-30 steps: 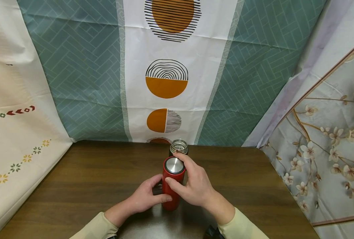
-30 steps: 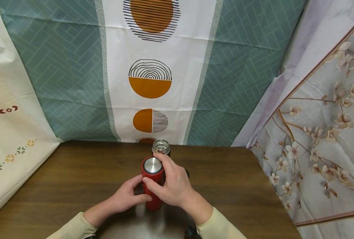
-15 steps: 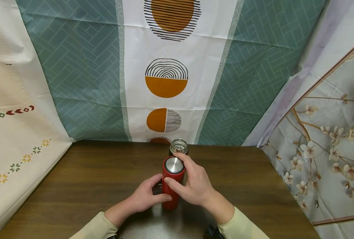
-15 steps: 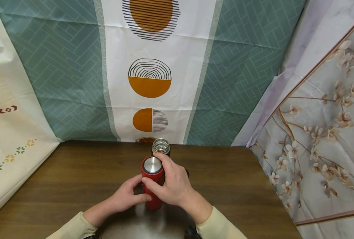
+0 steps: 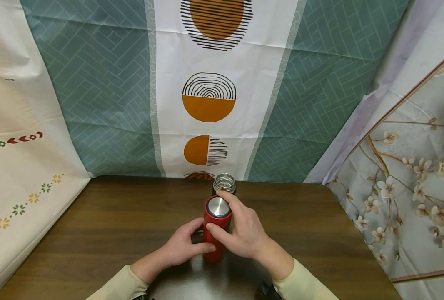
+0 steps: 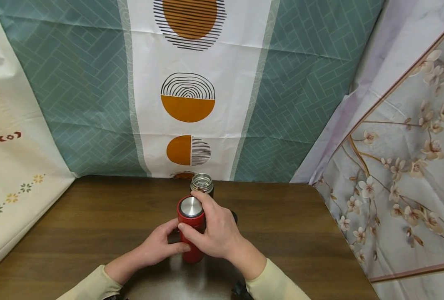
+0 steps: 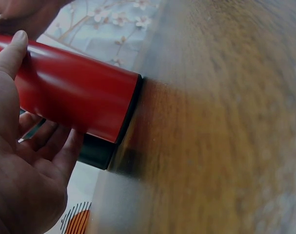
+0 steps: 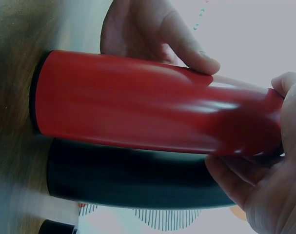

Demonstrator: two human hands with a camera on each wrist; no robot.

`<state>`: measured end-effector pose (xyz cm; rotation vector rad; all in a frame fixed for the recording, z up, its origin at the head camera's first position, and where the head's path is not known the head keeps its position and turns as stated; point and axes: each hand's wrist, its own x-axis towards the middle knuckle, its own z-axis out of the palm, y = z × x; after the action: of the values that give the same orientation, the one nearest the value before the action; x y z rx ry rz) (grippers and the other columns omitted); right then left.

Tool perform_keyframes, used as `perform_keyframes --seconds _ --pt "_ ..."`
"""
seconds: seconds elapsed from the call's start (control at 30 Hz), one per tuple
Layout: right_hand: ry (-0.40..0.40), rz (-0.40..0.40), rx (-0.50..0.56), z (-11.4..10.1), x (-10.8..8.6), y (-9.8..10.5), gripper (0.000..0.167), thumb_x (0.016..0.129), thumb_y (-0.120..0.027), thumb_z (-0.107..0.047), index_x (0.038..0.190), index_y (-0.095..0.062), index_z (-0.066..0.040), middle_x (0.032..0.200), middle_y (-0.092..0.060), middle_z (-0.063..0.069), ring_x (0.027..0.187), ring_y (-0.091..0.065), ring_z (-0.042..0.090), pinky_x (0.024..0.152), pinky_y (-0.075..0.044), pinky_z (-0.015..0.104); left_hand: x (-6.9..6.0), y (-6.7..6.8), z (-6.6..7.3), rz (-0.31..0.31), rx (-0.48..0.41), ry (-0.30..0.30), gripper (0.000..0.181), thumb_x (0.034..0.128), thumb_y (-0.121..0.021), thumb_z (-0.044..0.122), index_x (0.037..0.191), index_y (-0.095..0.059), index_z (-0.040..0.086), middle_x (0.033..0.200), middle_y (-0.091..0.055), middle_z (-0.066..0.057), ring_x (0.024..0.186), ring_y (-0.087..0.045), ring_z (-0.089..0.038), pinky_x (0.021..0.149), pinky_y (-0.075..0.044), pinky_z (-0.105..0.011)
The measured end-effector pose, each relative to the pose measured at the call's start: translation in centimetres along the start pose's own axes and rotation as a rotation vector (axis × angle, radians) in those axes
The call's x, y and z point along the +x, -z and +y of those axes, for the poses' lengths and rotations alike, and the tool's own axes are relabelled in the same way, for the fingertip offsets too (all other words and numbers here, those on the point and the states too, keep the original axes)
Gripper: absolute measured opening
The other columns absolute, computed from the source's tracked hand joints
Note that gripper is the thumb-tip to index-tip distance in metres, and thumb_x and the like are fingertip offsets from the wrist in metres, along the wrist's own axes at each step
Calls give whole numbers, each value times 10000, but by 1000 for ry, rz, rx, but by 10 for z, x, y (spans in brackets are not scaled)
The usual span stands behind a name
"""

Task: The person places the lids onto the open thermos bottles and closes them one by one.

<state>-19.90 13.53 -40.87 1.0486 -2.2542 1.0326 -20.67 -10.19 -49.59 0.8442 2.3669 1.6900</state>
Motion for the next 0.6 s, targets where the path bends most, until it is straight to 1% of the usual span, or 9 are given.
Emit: perform_keyframes --seconds 0.2,0.37,0.5,0.6 --pt "-7 12 0 -1 0 -1 741 921 -875 -275 1537 -537 -38 1296 -747 38 1039 -765 149 864 -653 344 0 0 1 1 1 -5 529 997 -873 290 1472 -651 224 1405 -698 64 1328 -644 -243 1119 -527 -605" --pt "-32 19 9 -4 0 -1 730 925 -878 -280 1526 -538 -44 1273 -754 27 1037 -761 145 862 -651 351 0 0 1 7 2 -6 526 994 -878 294 1465 -656 222 1397 -703 62 1329 -647 -258 1116 -528 -613" --pt "-50 21 14 -5 0 -1 723 929 -879 -286 1527 -527 -83 1259 -760 14 1037 -758 139 862 -649 352 0 0 0 10 2 -7 533 992 -880 299 1470 -654 228 1397 -702 65 1330 -646 -260 1118 -527 -611" --pt "-57 19 20 -5 0 0 730 926 -882 -286 1531 -522 -92 1261 -759 10 1038 -757 135 861 -649 354 0 -1 0 10 4 -12 538 993 -879 294 1476 -651 226 1404 -699 60 1329 -646 -256 1114 -532 -603"
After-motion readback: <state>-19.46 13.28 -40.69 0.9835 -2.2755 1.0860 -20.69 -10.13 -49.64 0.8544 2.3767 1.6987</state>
